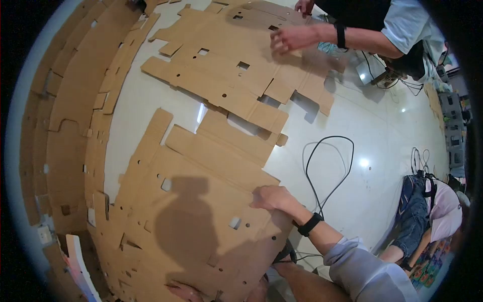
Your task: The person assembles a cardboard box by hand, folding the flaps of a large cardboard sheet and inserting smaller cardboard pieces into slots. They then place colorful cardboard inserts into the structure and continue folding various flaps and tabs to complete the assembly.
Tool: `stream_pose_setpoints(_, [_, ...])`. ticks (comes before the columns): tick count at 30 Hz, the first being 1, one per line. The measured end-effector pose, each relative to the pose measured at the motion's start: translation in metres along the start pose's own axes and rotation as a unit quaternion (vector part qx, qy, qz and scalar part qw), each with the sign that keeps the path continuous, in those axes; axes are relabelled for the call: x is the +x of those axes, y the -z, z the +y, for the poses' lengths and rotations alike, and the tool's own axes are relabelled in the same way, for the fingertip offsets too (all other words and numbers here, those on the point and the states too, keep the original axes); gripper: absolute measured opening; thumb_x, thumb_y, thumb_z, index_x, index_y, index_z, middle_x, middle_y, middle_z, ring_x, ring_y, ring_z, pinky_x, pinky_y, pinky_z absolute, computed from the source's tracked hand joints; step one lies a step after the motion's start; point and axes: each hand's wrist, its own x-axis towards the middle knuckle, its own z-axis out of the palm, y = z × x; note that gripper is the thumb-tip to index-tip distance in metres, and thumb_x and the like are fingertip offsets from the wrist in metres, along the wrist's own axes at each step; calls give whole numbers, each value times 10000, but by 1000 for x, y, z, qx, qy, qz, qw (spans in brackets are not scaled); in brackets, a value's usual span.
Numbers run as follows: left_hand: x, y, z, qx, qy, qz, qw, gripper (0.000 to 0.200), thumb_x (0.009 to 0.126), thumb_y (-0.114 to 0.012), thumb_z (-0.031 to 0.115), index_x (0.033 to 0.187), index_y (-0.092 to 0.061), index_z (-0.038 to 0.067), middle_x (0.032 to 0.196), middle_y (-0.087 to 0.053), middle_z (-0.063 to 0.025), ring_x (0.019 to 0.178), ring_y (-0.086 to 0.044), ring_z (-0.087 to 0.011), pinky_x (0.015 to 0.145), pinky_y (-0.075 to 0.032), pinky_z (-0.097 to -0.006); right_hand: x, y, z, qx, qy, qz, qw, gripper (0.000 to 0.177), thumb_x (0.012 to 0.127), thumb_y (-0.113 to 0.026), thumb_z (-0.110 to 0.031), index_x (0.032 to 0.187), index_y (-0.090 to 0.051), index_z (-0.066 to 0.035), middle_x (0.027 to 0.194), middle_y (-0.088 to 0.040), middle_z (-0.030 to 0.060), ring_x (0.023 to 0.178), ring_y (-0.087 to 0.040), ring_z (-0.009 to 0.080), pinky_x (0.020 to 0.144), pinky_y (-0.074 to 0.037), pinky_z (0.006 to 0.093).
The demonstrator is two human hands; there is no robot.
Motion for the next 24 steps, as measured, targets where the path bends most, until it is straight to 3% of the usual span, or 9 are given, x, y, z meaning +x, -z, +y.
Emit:
stream_pose_setpoints(4, [8,-27,-44,155,-49,34,986,622,987,-312,423,1406,-250,-32,1408,-299,-279,1294,-312,-390,1075,-287,-446,-12,16,-6,7,15,-64,998,463,761,-565,-449,933,-663,-30,963,-655,177,916,-630,333,719,-502,415])
stream_pose_setpoints(7, [20,-32,-56,120,-16,44,992,563,983,-337,392,1351,-294,-31,1348,-347,-248,1243,-338,-359,1048,-302,-428,-20,30,-15,-1,83,-101,991,487,786,-604,-488,950,-622,-30,851,-656,165,813,-629,352,689,-493,426])
stream_pose_setpoints(10, [20,-24,-37,106,-8,44,993,526,970,-371,387,1284,-328,-33,1278,-375,-238,1180,-359,-347,1008,-321,-421,-47,48,-52,-14,155,-54,986,450,806,-596,-475,876,-620,-31,782,-643,173,788,-621,362,681,-491,432])
stream_pose_setpoints(16, [26,9,-8,67,-7,61,996,464,944,-439,376,1149,-397,-38,1139,-432,-217,1053,-400,-321,928,-359,-408,-66,31,-103,-49,276,-70,957,343,885,-531,-367,840,-606,-35,741,-622,172,788,-619,354,680,-490,440])
stream_pose_setpoints(22, [32,51,13,25,-2,112,993,421,919,-507,365,1015,-466,-42,1000,-488,-197,927,-441,-296,847,-397,-395,-67,-2,-93,-26,305,-132,943,316,890,-530,-343,840,-592,-37,723,-613,158,749,-605,359,659,-470,447])
stream_pose_setpoints(24, [35,70,20,12,2,135,991,412,911,-530,362,970,-488,-44,953,-506,-190,885,-455,-287,821,-410,-391,-73,1,-75,27,314,-72,946,325,891,-534,-345,818,-586,-33,703,-601,159,713,-587,360,626,-449,436])
